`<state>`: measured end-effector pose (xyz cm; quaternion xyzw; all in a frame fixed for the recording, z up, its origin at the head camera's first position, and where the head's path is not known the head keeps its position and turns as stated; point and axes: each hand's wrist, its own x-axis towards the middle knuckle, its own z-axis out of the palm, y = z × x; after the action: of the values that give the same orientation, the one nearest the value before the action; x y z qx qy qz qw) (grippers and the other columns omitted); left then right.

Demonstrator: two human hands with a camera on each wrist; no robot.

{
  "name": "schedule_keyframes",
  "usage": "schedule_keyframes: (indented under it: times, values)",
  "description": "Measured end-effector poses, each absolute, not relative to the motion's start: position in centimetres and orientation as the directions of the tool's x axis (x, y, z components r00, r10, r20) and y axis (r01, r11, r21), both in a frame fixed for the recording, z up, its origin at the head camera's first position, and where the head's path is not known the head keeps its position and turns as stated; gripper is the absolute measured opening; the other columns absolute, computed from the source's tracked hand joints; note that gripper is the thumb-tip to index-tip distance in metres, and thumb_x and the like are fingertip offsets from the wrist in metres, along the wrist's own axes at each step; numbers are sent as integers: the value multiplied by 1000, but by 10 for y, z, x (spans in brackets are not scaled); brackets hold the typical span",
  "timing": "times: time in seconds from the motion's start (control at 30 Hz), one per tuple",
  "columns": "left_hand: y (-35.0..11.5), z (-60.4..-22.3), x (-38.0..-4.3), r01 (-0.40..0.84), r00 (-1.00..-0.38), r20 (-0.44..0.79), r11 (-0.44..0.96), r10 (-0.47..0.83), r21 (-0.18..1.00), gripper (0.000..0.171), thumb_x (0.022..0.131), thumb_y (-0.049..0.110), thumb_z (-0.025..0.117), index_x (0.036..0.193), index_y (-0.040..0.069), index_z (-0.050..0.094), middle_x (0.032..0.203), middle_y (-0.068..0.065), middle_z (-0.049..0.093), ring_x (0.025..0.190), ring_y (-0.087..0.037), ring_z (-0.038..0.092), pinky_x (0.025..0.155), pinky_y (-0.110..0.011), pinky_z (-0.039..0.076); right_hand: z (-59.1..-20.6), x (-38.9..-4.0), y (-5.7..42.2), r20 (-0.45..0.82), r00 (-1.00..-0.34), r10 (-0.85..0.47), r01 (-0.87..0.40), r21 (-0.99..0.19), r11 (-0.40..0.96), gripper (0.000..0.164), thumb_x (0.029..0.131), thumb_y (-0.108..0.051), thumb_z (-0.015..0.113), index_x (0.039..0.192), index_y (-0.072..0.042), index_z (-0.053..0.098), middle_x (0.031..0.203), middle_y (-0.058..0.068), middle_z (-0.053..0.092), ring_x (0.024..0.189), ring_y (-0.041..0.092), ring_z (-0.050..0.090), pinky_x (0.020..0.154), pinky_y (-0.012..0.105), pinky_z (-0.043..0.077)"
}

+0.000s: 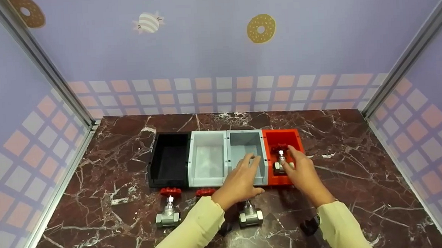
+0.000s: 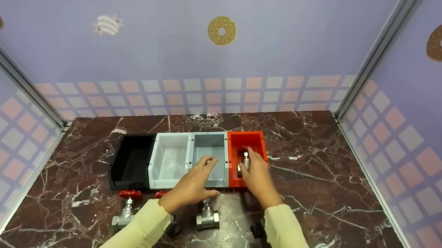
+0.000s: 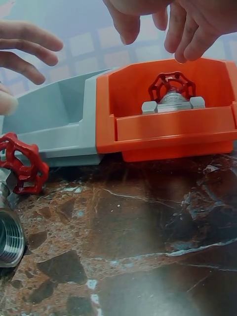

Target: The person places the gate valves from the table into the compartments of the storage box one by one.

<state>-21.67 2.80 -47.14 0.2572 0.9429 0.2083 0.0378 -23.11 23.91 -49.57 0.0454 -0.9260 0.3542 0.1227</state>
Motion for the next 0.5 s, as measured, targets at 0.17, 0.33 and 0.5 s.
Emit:
schedule_keyframes:
  times: [0.17,0.33,0.5]
  values:
    - [21,-472,-211,467,-868,45,783,494,410,96,73,35,83,150,11,31,152,-9,32,130,-27,47,90,-38,53,-496,-231,233,265,-964,-5,-186,-664,724,56,87,-8,67,136,10,47,124,30,60,116,42,57,102,53,42]
    - [16,-474,-205,456,-876,48,790,480,411,92,74,37,82,148,10,35,147,-10,39,126,-28,51,94,-40,52,-496,-232,226,264,-964,-13,-193,-669,718,56,87,-9,69,136,9,48,131,29,56,122,39,56,105,50,42]
    - [12,-475,-197,430,-891,52,801,451,417,89,73,37,83,145,9,39,142,-11,44,122,-28,54,95,-41,51,-497,-233,220,237,-971,-18,-177,-668,723,56,87,-9,68,136,8,48,131,28,57,122,40,56,105,50,41]
